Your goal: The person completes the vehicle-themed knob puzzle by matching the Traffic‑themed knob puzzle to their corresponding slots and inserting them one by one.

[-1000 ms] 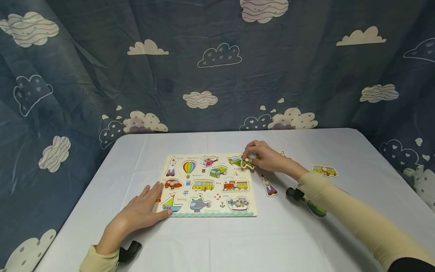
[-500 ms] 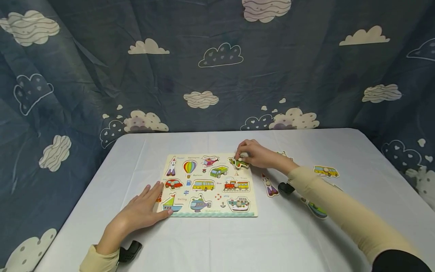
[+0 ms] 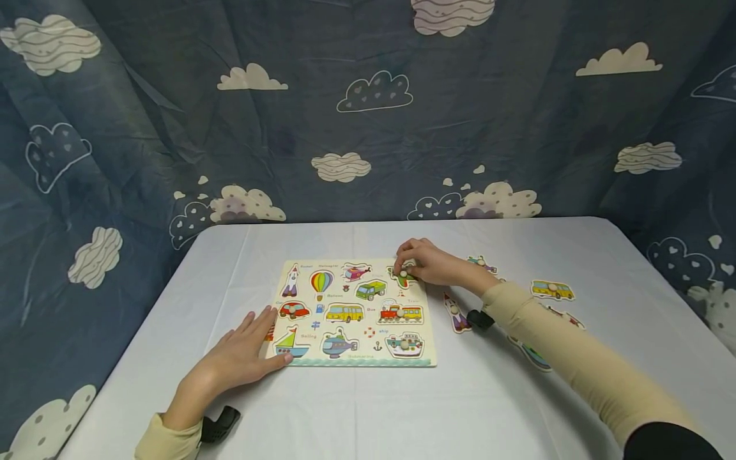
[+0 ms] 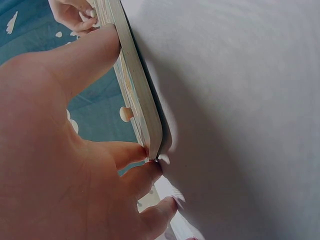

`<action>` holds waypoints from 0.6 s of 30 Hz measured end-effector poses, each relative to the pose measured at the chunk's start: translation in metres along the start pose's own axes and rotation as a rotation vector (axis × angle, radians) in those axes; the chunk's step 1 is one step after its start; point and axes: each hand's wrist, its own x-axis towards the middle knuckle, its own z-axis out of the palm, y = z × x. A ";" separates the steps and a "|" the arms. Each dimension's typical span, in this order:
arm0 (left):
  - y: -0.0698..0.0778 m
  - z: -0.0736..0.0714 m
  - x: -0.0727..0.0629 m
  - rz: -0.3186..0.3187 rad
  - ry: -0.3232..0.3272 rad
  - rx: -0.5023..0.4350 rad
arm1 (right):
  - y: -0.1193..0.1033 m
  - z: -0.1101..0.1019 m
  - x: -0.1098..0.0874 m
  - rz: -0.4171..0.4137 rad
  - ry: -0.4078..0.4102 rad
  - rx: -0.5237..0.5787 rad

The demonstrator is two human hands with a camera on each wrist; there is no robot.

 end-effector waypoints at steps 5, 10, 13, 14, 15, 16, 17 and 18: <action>0.000 0.000 0.000 -0.002 0.001 0.001 | 0.000 0.000 -0.002 0.088 -0.009 0.041; 0.000 0.000 -0.001 -0.002 0.003 -0.002 | 0.002 0.001 -0.002 0.124 -0.002 0.047; 0.000 0.000 -0.001 0.001 0.005 -0.005 | 0.004 0.001 -0.002 0.118 0.005 0.035; 0.000 0.000 -0.001 0.001 0.004 -0.002 | 0.004 0.001 -0.001 0.111 0.007 0.033; 0.000 0.000 -0.001 0.002 0.006 -0.001 | 0.004 0.001 -0.001 0.104 0.009 0.031; 0.000 0.000 0.000 0.001 0.005 0.001 | 0.003 0.001 -0.001 0.099 0.010 0.032; 0.000 0.000 0.000 0.000 0.005 0.003 | 0.003 0.001 -0.001 0.093 0.012 0.032; 0.000 0.001 0.000 0.000 0.006 0.004 | 0.003 0.000 -0.001 0.088 0.015 0.029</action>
